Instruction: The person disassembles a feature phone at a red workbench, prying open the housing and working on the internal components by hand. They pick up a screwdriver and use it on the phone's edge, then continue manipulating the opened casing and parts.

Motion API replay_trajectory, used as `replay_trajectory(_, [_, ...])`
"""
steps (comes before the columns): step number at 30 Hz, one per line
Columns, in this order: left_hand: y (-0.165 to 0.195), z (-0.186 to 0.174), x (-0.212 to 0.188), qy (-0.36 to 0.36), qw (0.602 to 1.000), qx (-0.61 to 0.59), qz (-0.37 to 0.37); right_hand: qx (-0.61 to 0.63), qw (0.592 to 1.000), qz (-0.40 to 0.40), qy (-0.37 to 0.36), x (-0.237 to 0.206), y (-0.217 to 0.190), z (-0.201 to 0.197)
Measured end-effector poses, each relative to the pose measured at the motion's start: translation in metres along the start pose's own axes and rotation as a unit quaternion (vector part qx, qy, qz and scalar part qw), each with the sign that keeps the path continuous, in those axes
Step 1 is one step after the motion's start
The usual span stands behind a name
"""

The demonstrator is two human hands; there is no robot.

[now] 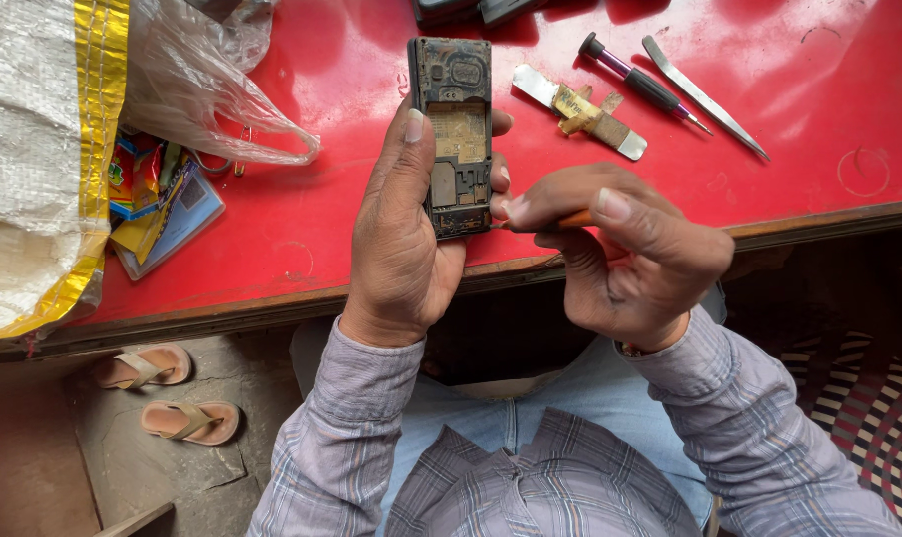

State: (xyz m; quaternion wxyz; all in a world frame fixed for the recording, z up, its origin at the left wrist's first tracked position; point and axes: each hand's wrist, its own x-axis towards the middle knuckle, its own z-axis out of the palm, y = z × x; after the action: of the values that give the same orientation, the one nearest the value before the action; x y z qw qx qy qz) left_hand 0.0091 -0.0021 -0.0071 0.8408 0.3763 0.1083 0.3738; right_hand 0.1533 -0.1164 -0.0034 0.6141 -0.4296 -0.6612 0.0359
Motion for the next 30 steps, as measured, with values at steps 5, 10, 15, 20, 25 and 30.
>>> replay_trajectory(5, [0.000, 0.002, -0.002, 0.003, 1.000, -0.023, -0.006, -0.040, 0.999, -0.012, -0.025, 0.002, 0.000, -0.002])
replay_trajectory(10, [0.000, 0.001, -0.002, 0.003, 1.000, -0.013, -0.006, -0.008, 1.000, -0.009, -0.019, 0.003, -0.001, 0.001])
replay_trajectory(15, [0.001, 0.000, -0.003, -0.006, 0.999, -0.034, -0.017, -0.032, 0.997, -0.044, -0.045, 0.008, -0.001, 0.000])
replay_trajectory(20, [0.000, 0.001, -0.003, -0.016, 0.999, -0.035, -0.002, -0.088, 0.995, -0.037, -0.022, 0.011, -0.004, 0.000])
replay_trajectory(25, [0.001, 0.001, -0.004, 0.002, 1.000, -0.029, -0.007, -0.041, 0.997, -0.037, -0.052, 0.012, -0.001, -0.001])
replay_trajectory(30, [0.000, 0.000, -0.002, -0.021, 0.999, -0.045, -0.002, -0.068, 0.995, -0.057, -0.036, 0.013, 0.004, -0.002])
